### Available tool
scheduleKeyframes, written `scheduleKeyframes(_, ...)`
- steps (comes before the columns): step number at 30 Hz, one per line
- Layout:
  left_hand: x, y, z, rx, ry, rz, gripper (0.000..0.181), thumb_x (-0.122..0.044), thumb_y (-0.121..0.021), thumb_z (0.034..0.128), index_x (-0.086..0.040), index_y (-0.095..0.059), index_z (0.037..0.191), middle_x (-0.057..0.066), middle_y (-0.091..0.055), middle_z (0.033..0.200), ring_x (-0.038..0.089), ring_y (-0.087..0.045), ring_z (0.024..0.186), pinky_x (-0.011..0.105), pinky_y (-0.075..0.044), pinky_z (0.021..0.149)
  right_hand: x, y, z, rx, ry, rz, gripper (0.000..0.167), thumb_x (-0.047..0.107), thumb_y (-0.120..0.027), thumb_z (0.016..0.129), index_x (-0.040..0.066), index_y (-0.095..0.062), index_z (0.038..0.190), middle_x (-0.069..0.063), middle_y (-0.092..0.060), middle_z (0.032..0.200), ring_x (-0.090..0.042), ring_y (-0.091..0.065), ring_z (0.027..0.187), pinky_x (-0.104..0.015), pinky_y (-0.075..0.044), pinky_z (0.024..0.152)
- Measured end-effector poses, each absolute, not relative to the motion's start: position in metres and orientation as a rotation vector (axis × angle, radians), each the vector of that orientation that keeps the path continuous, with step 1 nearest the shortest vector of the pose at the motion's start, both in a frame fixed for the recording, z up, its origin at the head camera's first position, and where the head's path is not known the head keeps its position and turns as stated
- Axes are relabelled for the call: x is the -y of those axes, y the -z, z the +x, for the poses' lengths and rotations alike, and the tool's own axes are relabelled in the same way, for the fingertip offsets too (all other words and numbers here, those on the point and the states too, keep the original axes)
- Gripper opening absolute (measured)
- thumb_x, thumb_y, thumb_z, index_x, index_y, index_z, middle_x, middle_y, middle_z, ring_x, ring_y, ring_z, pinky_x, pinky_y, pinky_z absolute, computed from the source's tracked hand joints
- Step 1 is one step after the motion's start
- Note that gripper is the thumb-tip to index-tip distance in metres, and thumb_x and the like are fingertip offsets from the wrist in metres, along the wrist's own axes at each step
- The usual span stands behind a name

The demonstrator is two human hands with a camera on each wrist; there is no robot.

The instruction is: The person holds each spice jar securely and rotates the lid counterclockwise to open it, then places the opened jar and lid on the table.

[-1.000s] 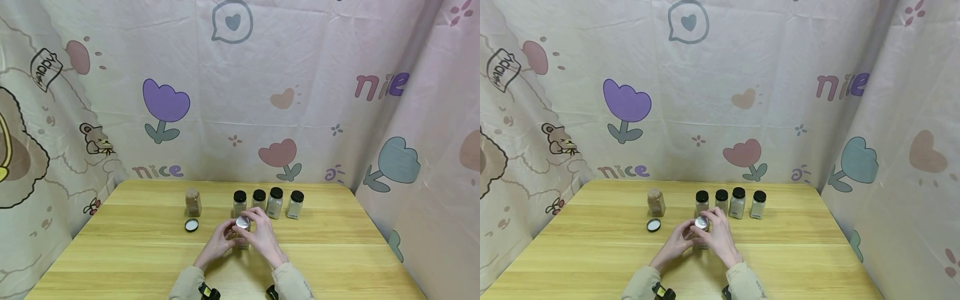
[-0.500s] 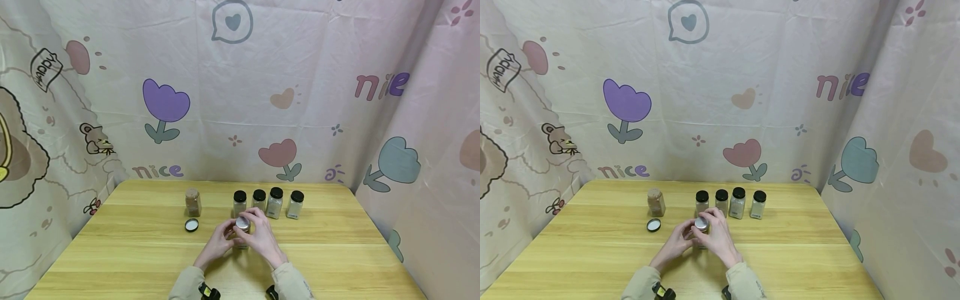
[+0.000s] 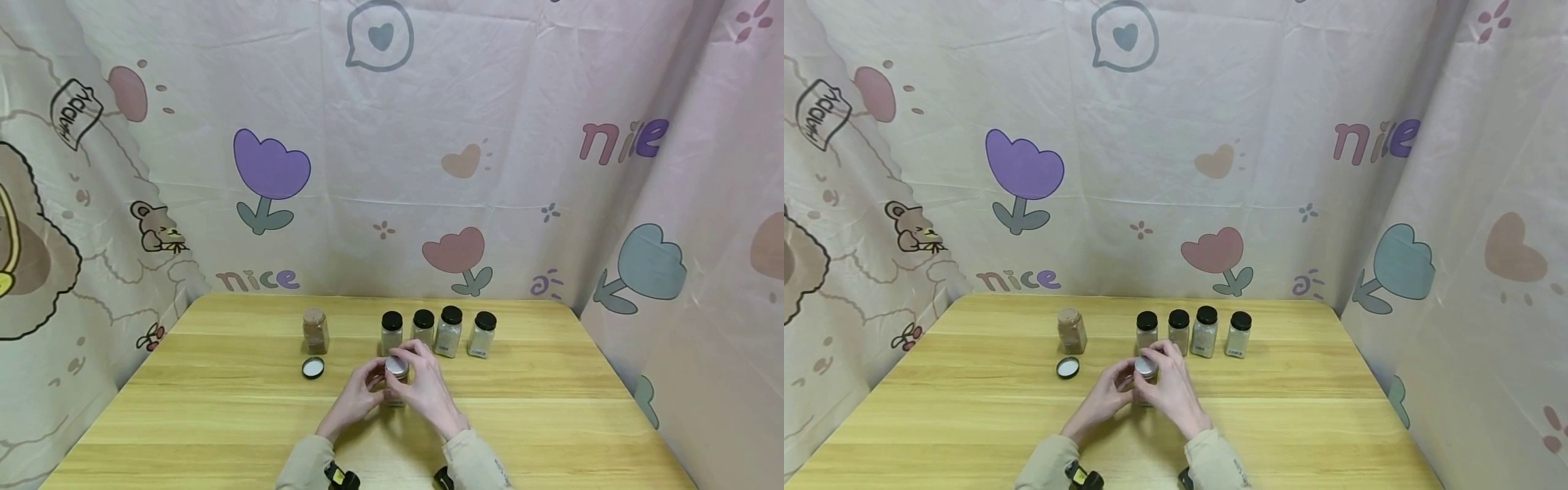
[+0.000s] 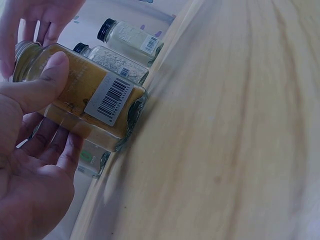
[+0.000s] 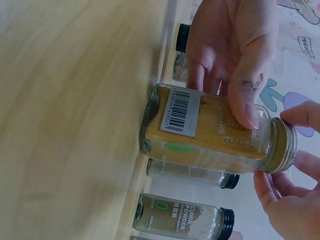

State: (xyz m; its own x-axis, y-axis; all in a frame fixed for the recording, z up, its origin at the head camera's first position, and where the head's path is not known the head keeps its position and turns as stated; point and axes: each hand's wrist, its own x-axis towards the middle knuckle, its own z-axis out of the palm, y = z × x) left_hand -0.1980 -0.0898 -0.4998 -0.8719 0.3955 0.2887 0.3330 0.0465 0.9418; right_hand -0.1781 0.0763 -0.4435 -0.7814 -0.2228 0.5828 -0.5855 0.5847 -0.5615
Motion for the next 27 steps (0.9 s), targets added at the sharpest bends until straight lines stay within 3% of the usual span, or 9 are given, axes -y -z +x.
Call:
scheduleKeyframes(6,0.0905,0.4997,-0.1973,-2.274,-1.958,0.77,0.055,0.01,-0.067,0.0842,0.014,-0.049,0.135,0.033,-0.054,0.136,0.034,-0.055,0.129,0.022,-0.046,0.115,-0.0765,0.4436,-0.1779,2.378,-1.08,0.638,0.037,0.011,-0.083,0.076,0.003,-0.073,0.11,-0.007,-0.066,0.109,-0.02,-0.061,0.101,-0.032,-0.056,0.087)
scheduleKeyframes(11,0.0901,0.4994,-0.1968,-2.285,-1.938,0.736,0.053,0.007,-0.069,0.0855,0.01,-0.051,0.135,0.03,-0.055,0.137,0.03,-0.055,0.13,0.025,-0.044,0.117,-0.0759,0.4444,-0.1777,2.395,-1.045,0.56,0.046,0.023,-0.09,0.072,0.005,-0.073,0.11,-0.004,-0.064,0.107,-0.019,-0.06,0.102,-0.035,-0.055,0.089)
scheduleKeyframes(18,0.0892,0.4987,-0.197,-2.268,-1.951,0.735,0.055,-0.004,-0.075,0.086,0.01,-0.052,0.134,0.029,-0.056,0.137,0.044,-0.053,0.131,0.041,-0.043,0.117,-0.0769,0.4435,-0.178,2.373,-1.078,0.587,0.038,0.012,-0.088,0.074,0.003,-0.074,0.108,-0.006,-0.067,0.105,-0.02,-0.063,0.098,-0.031,-0.056,0.086)
scheduleKeyframes(22,0.0892,0.4988,-0.1975,-2.254,-1.96,0.749,0.055,0.001,-0.073,0.0861,0.012,-0.049,0.135,0.032,-0.054,0.137,0.047,-0.051,0.132,0.037,-0.043,0.118,-0.0779,0.4426,-0.1782,2.381,-1.123,0.623,0.038,0.005,-0.083,0.074,0.002,-0.074,0.11,-0.008,-0.068,0.108,-0.022,-0.064,0.1,-0.034,-0.057,0.09)
scheduleKeyframes(27,0.0897,0.4993,-0.1973,-2.28,-1.947,0.756,0.054,0.009,-0.067,0.0847,0.014,-0.048,0.135,0.033,-0.054,0.137,0.044,-0.052,0.131,0.032,-0.045,0.117,-0.0776,0.4438,-0.178,2.419,-1.091,0.607,0.044,0.017,-0.087,0.076,0.005,-0.072,0.116,-0.006,-0.066,0.114,-0.022,-0.061,0.108,-0.041,-0.055,0.094)
